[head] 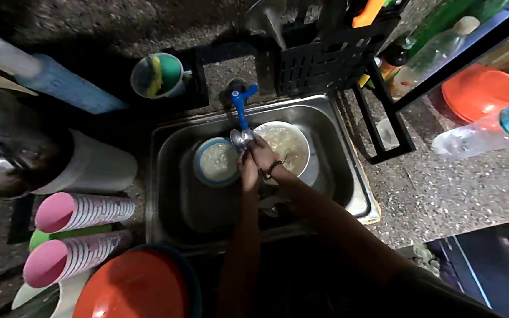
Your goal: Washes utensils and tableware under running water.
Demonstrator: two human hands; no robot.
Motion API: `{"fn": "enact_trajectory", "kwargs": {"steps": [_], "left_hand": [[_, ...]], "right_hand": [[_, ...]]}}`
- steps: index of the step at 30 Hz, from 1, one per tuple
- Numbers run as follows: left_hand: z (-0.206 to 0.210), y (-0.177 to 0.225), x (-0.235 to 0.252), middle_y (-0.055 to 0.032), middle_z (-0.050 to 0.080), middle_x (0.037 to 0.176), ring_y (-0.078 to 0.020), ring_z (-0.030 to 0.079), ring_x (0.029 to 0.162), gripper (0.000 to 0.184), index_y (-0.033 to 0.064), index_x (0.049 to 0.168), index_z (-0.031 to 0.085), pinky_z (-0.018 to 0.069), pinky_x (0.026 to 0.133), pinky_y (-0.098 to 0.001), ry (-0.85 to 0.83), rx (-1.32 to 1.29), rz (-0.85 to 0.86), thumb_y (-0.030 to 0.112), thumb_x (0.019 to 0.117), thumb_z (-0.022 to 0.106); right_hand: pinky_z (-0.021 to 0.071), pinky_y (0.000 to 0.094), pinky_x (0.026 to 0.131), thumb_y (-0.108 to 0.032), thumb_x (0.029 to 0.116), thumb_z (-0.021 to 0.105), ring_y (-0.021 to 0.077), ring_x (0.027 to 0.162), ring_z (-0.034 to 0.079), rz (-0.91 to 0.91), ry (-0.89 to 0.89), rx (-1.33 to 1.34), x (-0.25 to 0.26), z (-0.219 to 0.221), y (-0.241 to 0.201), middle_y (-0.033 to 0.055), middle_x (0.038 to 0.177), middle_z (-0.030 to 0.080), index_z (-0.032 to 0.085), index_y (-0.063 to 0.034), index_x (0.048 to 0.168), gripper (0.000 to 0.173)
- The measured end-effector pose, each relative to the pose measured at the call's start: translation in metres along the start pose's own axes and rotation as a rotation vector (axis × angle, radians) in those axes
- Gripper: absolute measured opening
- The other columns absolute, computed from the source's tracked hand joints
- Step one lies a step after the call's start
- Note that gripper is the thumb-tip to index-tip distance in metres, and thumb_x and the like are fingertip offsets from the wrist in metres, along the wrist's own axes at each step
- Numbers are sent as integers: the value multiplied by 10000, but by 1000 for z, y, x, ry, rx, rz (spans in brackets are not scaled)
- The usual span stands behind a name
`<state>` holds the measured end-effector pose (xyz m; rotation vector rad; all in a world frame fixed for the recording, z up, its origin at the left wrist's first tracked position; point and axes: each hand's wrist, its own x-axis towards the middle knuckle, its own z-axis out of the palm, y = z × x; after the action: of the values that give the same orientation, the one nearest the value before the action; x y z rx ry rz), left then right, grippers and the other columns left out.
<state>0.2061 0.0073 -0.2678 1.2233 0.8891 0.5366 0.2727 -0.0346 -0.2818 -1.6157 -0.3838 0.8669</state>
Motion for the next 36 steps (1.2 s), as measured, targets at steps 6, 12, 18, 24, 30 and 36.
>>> {"fn": "enact_trajectory", "kwargs": {"steps": [6, 12, 18, 24, 30, 36], "left_hand": [[6, -2, -8, -92, 667, 1173, -152, 634, 1011, 339, 78, 1323, 606, 548, 890, -388, 3, 75, -24, 293, 1094, 477], [7, -5, -9, -32, 673, 1015, -82, 629, 868, 277, 92, 1198, 654, 557, 780, -321, -10, 63, 24, 276, 1093, 476], [12, -7, -1, -10, 663, 906, -65, 626, 785, 229, 56, 1121, 652, 565, 723, -293, -9, -24, 89, 173, 1088, 459], [16, -10, -1, -47, 672, 993, -71, 628, 881, 266, -3, 1193, 649, 555, 824, -303, 30, -49, 90, 123, 1080, 443], [13, -6, -2, -33, 683, 1010, -55, 638, 903, 247, 17, 1146, 664, 562, 833, -296, 5, 3, 161, 156, 1083, 470], [15, 2, -1, 17, 678, 809, -36, 643, 725, 203, 22, 997, 691, 573, 693, -261, 66, -57, 238, 54, 1033, 494]], "right_hand": [[503, 595, 976, -393, 1083, 488, 357, 1090, 671, 151, 150, -146, 17, 1, -50, 215, 1125, 713, 707, -26, 1189, 441], [505, 597, 975, -362, 1101, 446, 374, 1135, 653, 120, 129, -129, 4, -1, -41, 223, 1206, 683, 627, -44, 1316, 424], [500, 562, 1004, -267, 1061, 548, 342, 1142, 647, 169, 110, -57, 10, -4, -52, 218, 1201, 683, 651, -23, 1287, 348], [517, 572, 906, -546, 1041, 507, 330, 996, 671, 247, 191, -13, 18, -3, -52, 198, 1033, 709, 729, -23, 1059, 568], [520, 546, 957, -301, 1094, 481, 314, 1064, 667, 73, 146, -28, 3, -3, -40, 196, 1140, 696, 642, -33, 1283, 365], [525, 585, 831, -440, 1069, 480, 331, 939, 686, 205, 195, -222, 7, 2, -75, 167, 949, 718, 735, -51, 981, 473]]}}
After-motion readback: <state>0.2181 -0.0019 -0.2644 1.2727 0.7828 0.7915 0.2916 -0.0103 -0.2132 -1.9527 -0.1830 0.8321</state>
